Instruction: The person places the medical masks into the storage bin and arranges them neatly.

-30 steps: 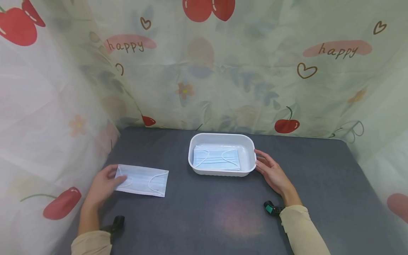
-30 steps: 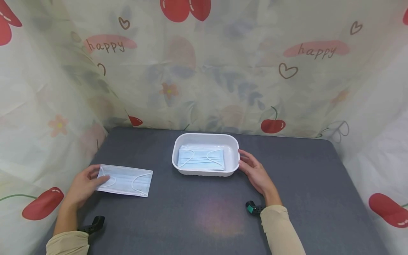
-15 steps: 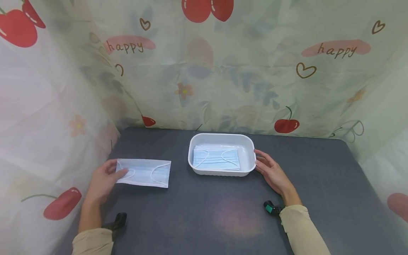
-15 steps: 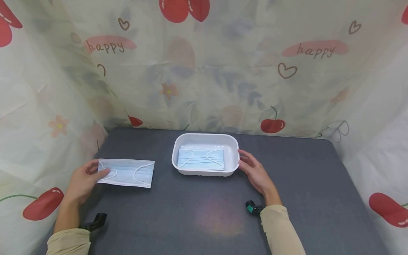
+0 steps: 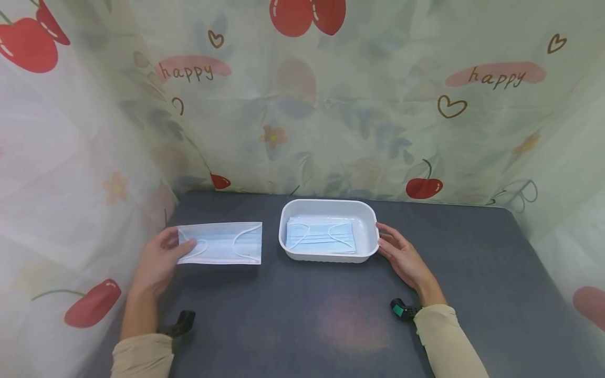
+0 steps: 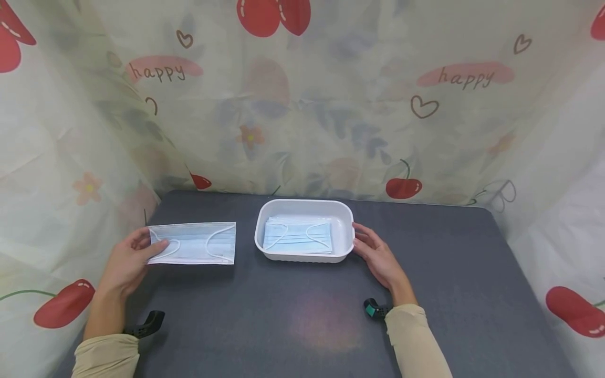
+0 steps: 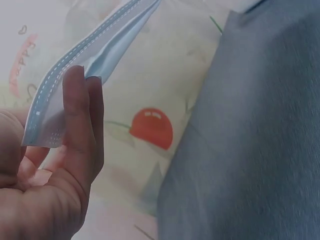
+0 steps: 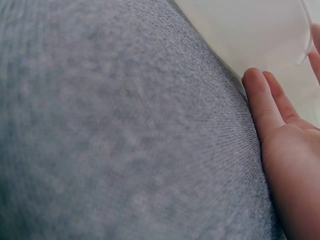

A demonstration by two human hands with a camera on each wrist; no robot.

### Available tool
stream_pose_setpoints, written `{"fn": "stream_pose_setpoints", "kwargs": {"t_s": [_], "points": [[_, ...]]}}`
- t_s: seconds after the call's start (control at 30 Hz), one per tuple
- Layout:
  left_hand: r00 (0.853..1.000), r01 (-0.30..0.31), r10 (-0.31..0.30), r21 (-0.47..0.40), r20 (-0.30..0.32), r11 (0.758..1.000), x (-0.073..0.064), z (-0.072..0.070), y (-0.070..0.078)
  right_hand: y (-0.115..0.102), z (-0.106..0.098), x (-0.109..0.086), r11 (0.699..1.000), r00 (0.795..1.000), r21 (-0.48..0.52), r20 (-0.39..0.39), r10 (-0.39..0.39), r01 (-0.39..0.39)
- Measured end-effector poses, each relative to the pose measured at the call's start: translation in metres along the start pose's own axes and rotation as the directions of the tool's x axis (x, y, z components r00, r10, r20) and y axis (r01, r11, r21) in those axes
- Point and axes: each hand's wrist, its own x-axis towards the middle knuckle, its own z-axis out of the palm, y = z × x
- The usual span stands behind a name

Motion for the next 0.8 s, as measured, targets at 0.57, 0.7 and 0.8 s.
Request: {"fn": "stream_pose_setpoints", "kwargs": {"t_s": [0.57,0.7,0.8], "points": [[0.997,-0.04,0.062,-0.347,0.054,0.937,0.012,0.033,0.051,-0.001,0.0,0.001,1.0,1.0,0.016,0.009,0.021,-0.021],[0.996,-0.037,0.065,-0.416,0.054,0.909,0.016,0.042,0.059,-0.002,0.0,0.0,1.0,1.0,0.02,0.011,0.022,-0.022],[0.996,-0.029,0.066,-0.45,0.067,0.893,0.019,0.052,0.063,-0.002,0.0,0.001,1.0,1.0,0.021,0.008,0.023,-0.023]]}}
